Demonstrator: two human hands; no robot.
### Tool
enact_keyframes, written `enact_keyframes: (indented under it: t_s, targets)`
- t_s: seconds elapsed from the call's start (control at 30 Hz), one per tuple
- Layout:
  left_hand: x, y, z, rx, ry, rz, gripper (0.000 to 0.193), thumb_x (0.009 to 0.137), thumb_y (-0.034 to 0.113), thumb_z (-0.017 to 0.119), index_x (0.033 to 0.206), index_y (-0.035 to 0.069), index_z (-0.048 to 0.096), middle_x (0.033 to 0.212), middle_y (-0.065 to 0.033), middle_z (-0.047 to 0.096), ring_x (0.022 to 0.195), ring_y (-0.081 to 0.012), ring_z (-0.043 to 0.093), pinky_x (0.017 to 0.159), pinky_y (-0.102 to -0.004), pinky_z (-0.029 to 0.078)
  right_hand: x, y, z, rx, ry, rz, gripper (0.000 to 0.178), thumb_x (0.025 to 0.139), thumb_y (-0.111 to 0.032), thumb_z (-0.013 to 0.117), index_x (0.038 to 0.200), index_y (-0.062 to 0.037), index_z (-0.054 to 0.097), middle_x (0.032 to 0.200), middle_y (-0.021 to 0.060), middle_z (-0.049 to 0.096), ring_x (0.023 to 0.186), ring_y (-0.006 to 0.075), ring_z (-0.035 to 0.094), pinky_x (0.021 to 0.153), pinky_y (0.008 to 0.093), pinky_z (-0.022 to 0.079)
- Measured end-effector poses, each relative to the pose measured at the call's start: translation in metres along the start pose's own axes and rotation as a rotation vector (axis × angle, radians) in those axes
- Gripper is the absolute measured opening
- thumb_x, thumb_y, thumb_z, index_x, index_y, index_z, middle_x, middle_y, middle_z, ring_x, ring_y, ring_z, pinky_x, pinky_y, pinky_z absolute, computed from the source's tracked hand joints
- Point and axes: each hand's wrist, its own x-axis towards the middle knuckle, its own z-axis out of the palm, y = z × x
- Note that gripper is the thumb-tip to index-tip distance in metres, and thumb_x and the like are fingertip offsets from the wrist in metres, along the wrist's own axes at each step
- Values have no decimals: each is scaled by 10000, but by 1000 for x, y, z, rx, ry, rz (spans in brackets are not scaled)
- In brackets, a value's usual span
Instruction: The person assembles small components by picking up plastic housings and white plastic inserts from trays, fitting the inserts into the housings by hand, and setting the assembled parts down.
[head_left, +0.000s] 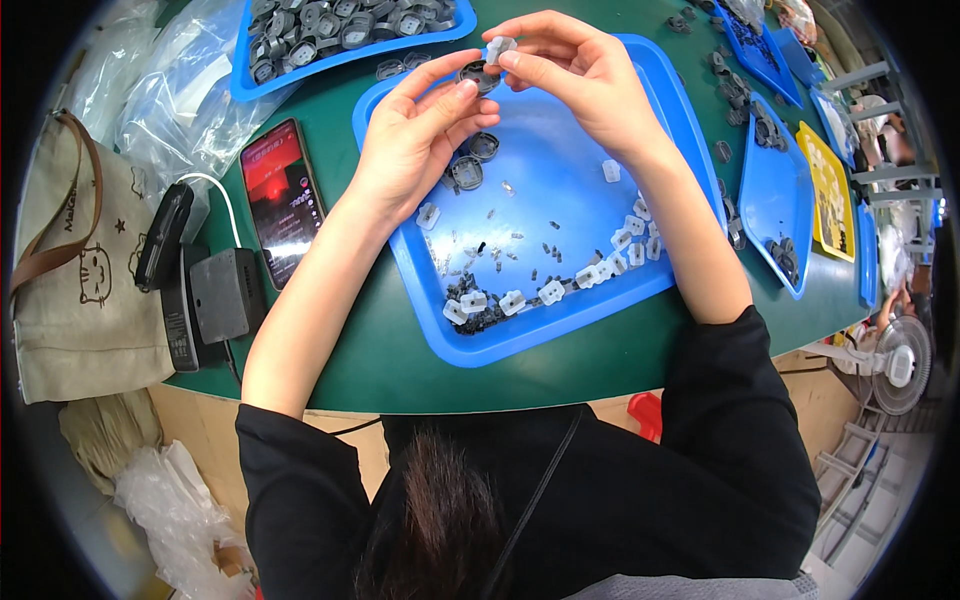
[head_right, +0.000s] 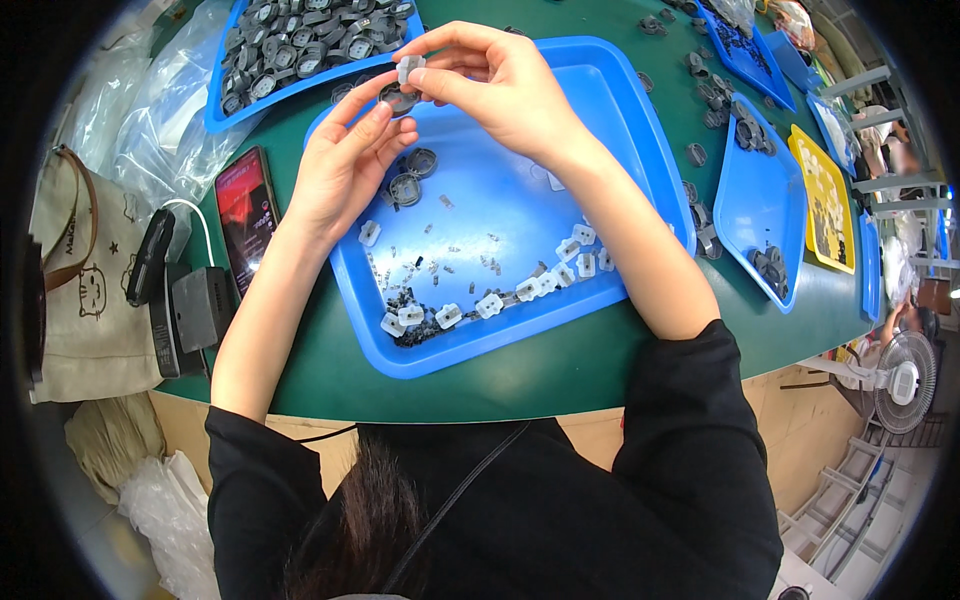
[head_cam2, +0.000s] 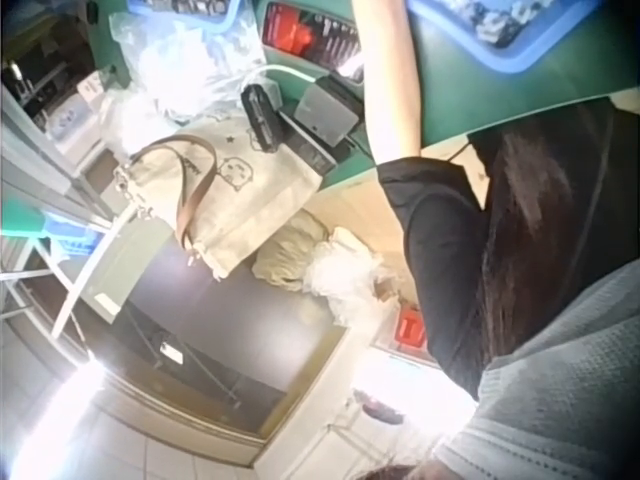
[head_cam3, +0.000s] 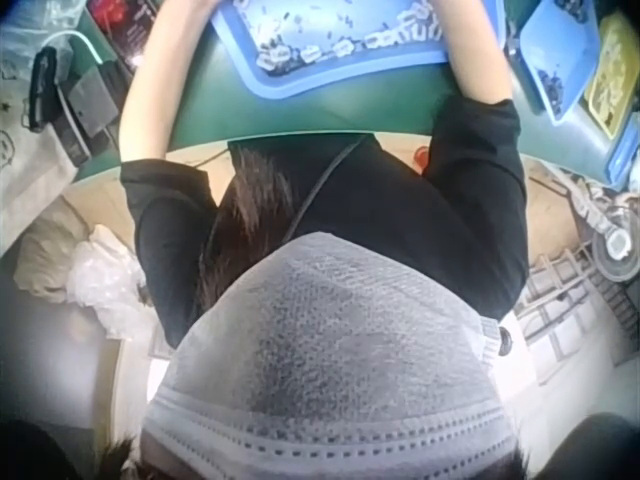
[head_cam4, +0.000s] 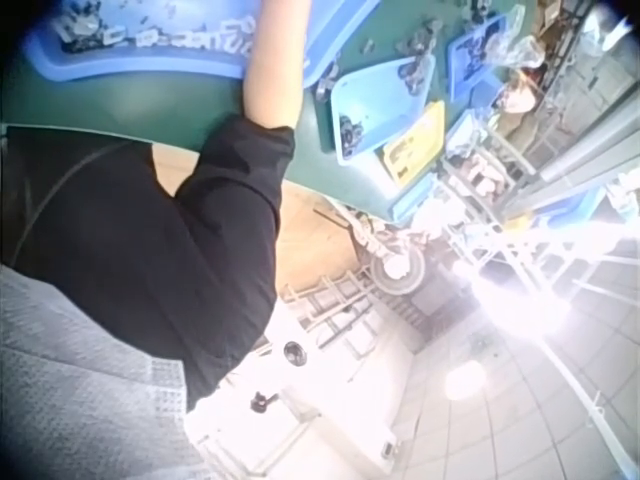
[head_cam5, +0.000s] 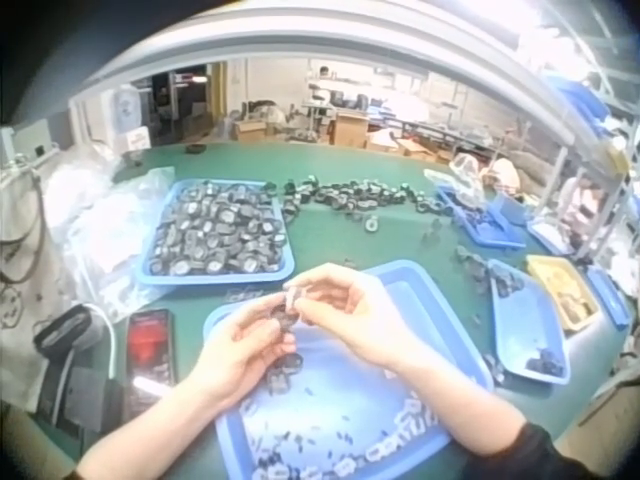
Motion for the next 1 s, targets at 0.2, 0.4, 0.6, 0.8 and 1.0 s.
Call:
enact_keyframes:
  t_s: [0.2,0.4,0.6,0.8,1.0]
  targets:
    - [0,2,4,-30,22,-1,395,897,117,578,1249,-24,465,1052,-137,601,971,-223,607,916,-351,493,-1,0,0,-218,81,-115,195,795,-107,664,980,-46,664,853,36,662,769,94,618,733,248,506]
    - [0,0,3,-79,-16,-7,381,915,139,554,1250,-24,479,1067,-126,598,1004,-221,592,926,-354,487,-4,-9,3,-564,-57,-296,185,752,-99,676,933,-66,647,720,51,614,676,119,603,660,244,497]
    - [-2,0,-1,-86,-136,-115,415,925,239,544,1244,-22,494,1047,-119,602,962,-194,594,884,-328,490,-3,-24,-10,-569,-194,-210,183,734,-79,732,879,-38,627,672,1,556,614,75,523,605,212,452]
    - [1,-3,-5,-32,-237,-211,447,923,354,528,1144,-34,550,952,-90,598,851,-148,581,799,-281,489,-5,-31,-8,-601,-251,-210,183,725,-113,750,813,-37,609,639,2,524,571,61,473,525,210,393]
    - [0,-2,-3,-82,-179,-247,426,932,384,498,1036,-20,583,921,-96,600,808,-152,580,762,-271,489,-4,-23,-10,-533,-215,-166,172,745,-159,736,855,-51,660,641,6,568,576,60,499,542,214,411]
